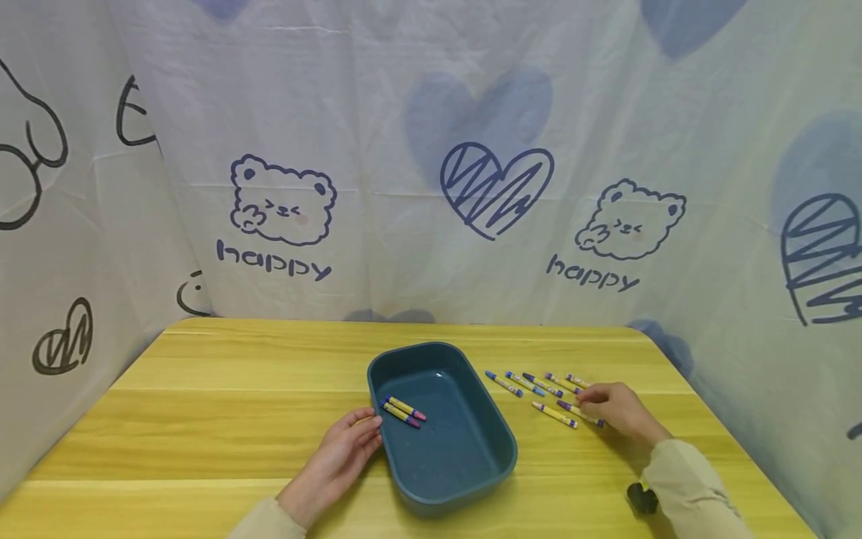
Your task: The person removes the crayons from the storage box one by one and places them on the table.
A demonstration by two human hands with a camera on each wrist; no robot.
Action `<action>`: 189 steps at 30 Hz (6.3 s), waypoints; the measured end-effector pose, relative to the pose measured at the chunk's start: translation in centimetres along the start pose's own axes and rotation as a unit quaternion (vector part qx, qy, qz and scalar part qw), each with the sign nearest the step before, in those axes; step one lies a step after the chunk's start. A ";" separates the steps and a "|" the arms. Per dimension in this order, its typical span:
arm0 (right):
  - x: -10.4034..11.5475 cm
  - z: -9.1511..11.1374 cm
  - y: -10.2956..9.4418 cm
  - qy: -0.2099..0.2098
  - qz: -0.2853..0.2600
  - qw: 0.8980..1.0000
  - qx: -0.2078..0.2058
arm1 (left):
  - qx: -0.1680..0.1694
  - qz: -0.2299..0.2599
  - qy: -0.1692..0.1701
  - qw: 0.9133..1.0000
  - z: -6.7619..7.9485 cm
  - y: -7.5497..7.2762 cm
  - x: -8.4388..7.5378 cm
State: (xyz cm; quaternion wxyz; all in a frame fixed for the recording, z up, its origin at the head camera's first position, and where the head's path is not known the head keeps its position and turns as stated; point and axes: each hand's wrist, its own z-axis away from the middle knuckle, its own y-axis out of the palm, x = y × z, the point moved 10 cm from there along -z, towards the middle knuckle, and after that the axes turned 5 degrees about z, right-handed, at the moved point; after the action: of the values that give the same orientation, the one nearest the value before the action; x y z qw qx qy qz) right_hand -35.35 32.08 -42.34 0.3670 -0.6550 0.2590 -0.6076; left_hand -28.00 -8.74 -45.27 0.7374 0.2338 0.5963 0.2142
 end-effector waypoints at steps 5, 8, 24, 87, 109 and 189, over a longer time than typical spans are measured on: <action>1.0 0.0 -0.9 -0.009 0.001 1.000 -0.011 | 0.003 -0.002 -0.001 1.000 0.0 0.0 0.0; 2.3 0.0 -1.3 -0.007 0.000 1.000 -0.017 | 0.004 -0.001 -0.001 1.000 0.1 0.0 0.0; 15.0 -0.2 1.8 -0.101 0.004 0.995 0.007 | -0.001 -0.005 -0.006 1.000 0.2 0.0 -0.1; 22.1 -7.2 17.2 -0.069 -0.111 0.982 0.139 | -0.034 -0.045 0.041 0.998 0.5 0.6 -0.7; 22.8 -6.9 17.7 -0.105 -0.055 0.982 0.149 | -0.036 -0.048 0.032 0.998 0.5 0.6 -0.4; 15.6 -6.5 0.9 -0.035 -0.062 0.997 0.032 | -0.041 -0.033 0.035 0.998 0.5 0.4 -0.3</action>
State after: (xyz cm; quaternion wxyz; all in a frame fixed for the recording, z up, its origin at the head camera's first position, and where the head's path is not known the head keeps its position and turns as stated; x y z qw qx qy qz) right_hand -39.72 18.22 -33.63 0.3584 -0.6787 0.1846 -0.6139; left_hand -27.59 -8.61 -44.72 0.7317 0.1758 0.6199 0.2222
